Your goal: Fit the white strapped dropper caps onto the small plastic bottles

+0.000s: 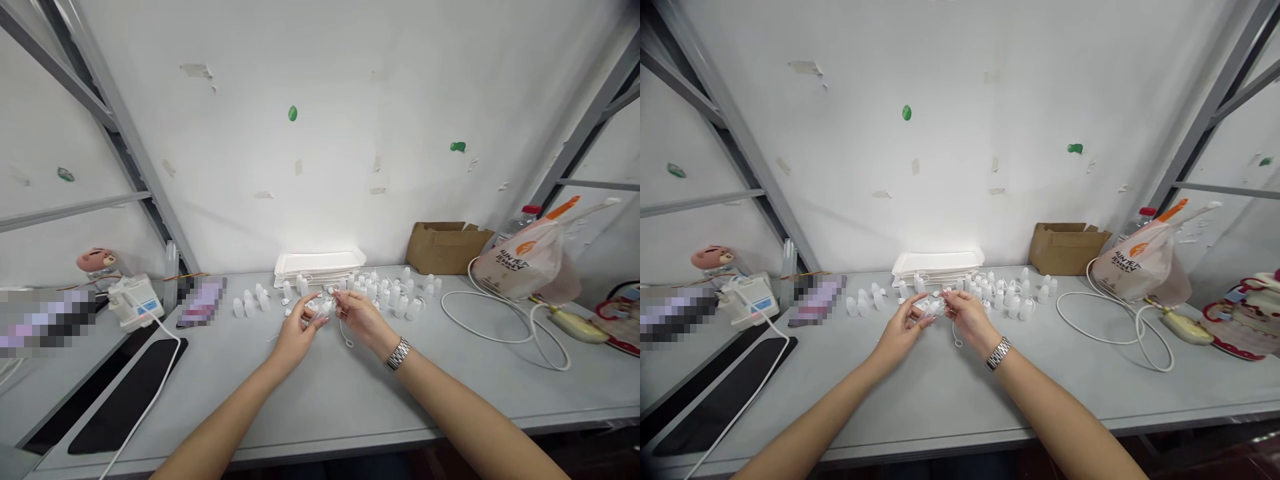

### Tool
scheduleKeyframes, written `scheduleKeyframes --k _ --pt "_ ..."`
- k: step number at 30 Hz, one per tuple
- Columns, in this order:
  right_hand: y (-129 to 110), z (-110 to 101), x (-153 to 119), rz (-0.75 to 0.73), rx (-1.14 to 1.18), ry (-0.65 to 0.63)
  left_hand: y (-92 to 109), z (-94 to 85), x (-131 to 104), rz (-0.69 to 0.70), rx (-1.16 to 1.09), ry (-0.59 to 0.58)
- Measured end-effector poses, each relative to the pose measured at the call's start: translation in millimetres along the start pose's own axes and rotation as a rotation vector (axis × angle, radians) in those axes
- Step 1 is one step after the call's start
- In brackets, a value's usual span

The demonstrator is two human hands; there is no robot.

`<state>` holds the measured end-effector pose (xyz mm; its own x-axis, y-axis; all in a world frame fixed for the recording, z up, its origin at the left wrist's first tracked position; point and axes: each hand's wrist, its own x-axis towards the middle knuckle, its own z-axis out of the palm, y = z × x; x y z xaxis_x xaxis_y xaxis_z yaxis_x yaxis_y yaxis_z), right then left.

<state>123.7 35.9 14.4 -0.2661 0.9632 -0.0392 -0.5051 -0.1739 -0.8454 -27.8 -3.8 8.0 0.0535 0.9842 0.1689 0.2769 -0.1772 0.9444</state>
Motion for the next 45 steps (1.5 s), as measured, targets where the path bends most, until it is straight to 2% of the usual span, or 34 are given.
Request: scheduleKeyframes --k 11,16,26,32,38,45 --pt "4 -4 3 0.008 0.061 -0.031 0 -0.2 0 0.017 0.029 0.01" --pt "2 0 0 0.012 0.071 -0.001 2 0.2 0 0.017 0.051 0.027" --pt "3 4 -1 -0.025 0.013 0.03 -7 0.1 2 0.016 0.065 0.004" --pt "4 4 -1 -0.031 0.026 0.046 -5 0.7 2 0.001 0.067 0.002" --pt "7 3 1 -0.042 0.002 0.055 -9 1.9 2 0.033 0.062 -0.013" --pt "12 1 3 -0.104 -0.032 0.054 -13 4.8 1 0.026 0.094 -0.016"
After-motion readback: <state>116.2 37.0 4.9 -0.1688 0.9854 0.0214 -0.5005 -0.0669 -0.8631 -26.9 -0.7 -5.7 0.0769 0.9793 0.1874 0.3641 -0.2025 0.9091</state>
